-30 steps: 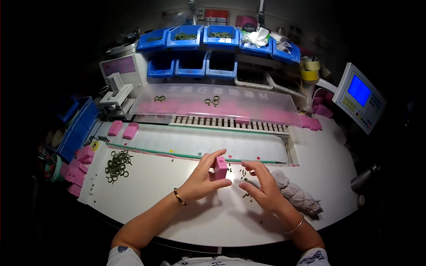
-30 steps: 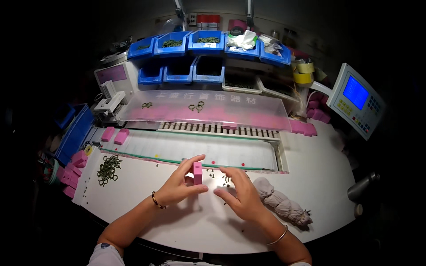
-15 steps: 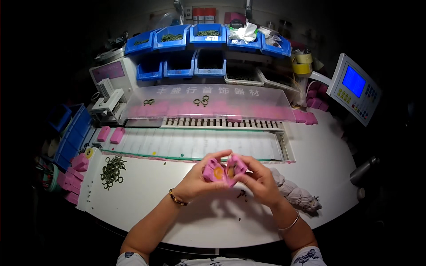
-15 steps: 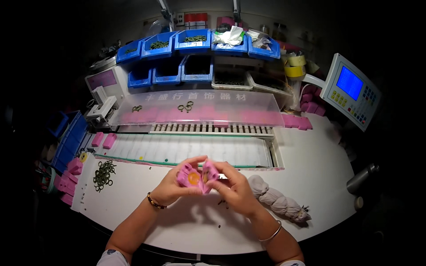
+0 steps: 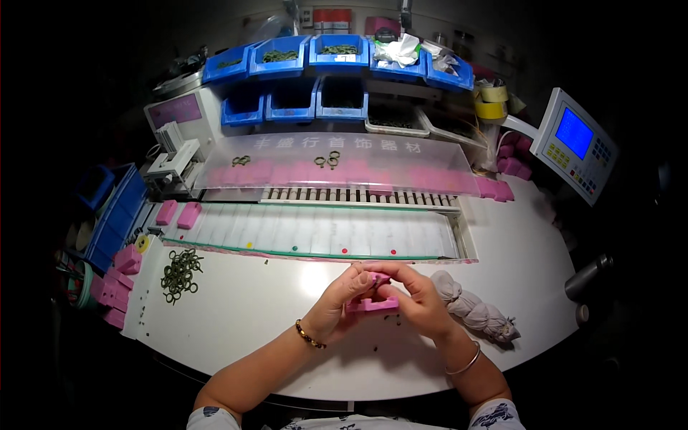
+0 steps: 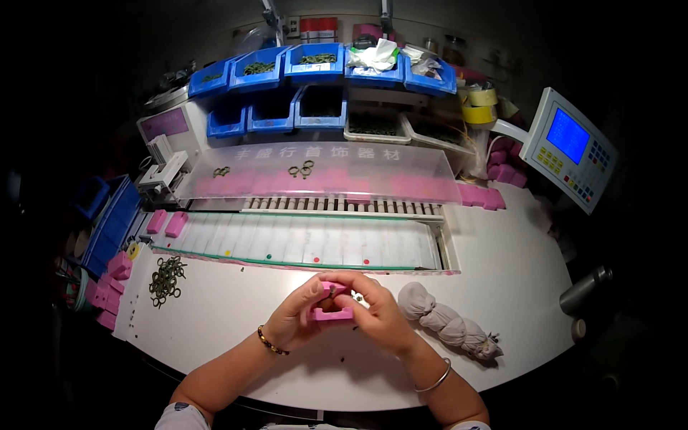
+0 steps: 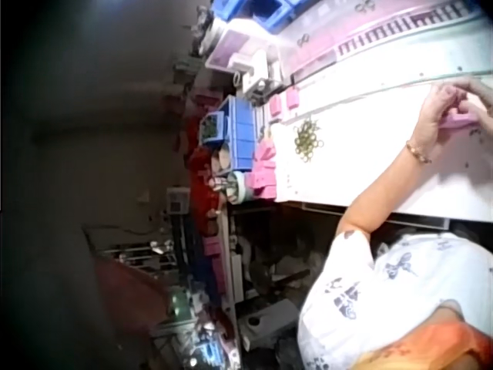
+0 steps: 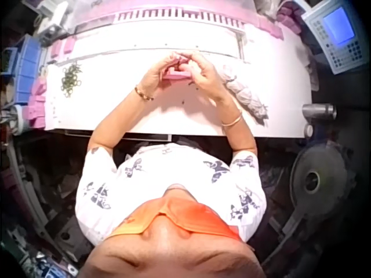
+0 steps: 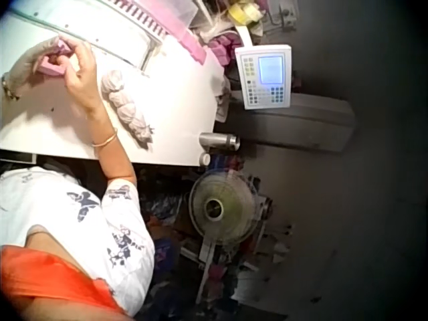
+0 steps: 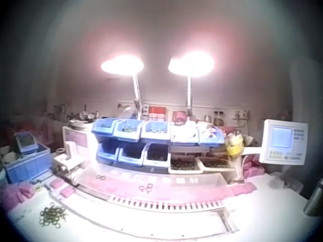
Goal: The person inserts metal rings into pink jewelry boxes. They take a box, place a metal ring into the slot of the internal foam padding by hand, and set the finished box aside on the desk.
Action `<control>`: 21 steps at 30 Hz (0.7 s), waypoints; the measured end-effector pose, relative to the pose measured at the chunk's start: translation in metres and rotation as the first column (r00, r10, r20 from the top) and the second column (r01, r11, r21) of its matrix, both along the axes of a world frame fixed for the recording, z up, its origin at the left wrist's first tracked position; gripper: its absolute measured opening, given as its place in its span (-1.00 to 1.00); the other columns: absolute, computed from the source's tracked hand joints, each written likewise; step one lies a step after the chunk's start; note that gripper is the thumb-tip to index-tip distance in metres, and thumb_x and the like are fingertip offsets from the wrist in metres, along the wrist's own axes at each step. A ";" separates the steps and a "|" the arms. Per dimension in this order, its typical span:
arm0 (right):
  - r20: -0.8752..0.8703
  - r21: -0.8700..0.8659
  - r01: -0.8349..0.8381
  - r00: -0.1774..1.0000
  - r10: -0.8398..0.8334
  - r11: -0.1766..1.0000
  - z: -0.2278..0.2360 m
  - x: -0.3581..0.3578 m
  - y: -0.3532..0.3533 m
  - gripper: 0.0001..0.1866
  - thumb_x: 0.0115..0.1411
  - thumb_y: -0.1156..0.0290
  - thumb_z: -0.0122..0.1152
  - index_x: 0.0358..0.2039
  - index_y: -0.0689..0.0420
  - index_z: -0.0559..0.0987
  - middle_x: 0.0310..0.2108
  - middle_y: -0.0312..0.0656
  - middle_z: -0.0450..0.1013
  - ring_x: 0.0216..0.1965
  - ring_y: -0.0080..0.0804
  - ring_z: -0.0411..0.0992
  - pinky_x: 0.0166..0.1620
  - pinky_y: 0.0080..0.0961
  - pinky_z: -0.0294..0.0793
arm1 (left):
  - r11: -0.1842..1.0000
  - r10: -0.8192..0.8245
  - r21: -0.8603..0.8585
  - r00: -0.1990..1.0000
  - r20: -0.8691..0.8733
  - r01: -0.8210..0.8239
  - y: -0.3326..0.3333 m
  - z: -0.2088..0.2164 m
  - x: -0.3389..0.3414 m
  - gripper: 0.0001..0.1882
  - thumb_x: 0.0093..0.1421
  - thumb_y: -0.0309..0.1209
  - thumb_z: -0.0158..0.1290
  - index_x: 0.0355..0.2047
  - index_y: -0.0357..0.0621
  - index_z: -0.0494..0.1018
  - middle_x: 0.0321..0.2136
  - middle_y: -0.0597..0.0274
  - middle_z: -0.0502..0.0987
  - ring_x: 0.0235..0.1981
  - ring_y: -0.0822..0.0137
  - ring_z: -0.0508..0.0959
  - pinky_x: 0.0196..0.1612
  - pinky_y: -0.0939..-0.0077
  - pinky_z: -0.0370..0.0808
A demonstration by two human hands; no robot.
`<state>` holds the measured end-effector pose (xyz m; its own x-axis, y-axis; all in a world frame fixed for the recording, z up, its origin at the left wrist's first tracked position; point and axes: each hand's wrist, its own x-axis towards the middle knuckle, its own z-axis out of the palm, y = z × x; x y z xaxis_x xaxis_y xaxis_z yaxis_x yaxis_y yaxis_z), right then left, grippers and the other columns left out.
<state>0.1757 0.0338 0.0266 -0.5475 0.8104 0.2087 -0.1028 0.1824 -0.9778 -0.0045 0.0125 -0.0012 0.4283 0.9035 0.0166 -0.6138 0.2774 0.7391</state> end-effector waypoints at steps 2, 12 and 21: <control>0.247 0.455 -0.033 0.965 -0.091 0.890 -0.007 0.000 0.004 -0.52 0.16 0.47 0.17 0.13 0.20 0.42 -0.05 -0.14 0.47 0.03 -0.27 0.39 0.14 -0.35 0.27 | 0.994 0.037 -0.098 0.999 -0.024 -0.040 -0.001 0.001 -0.003 -0.53 0.27 -0.06 0.06 0.00 -0.14 0.34 -0.17 0.20 0.50 -0.17 0.40 0.53 -0.08 0.45 0.55; 0.198 0.774 0.155 0.862 -0.467 0.613 0.001 -0.018 -0.015 -0.46 0.05 0.27 0.38 0.07 0.07 0.49 0.00 -0.19 0.42 0.04 -0.18 0.33 0.15 -0.19 0.16 | 0.970 0.205 -0.104 0.971 -0.125 -0.218 0.002 0.004 -0.012 -0.71 0.27 -0.17 0.00 -0.38 -0.16 0.40 -0.59 0.28 0.42 -0.64 0.53 0.36 -0.59 0.63 0.33; 0.170 0.769 0.201 0.851 -0.497 0.606 0.002 -0.028 -0.020 -0.73 -0.06 0.43 0.39 -0.31 0.05 0.53 -0.13 -0.28 0.45 -0.07 -0.27 0.38 -0.04 -0.31 0.24 | 0.949 0.313 0.012 0.938 -0.149 -0.314 -0.005 0.001 -0.003 -0.74 0.32 -0.23 -0.03 -0.42 -0.14 0.36 -0.57 0.31 0.44 -0.63 0.55 0.37 -0.62 0.66 0.31</control>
<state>0.1480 0.0135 0.0282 -0.4046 0.6341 0.6589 0.4240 0.7685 -0.4792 -0.0072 0.0076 -0.0004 0.1201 0.9921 -0.0363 -0.5558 0.0975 0.8256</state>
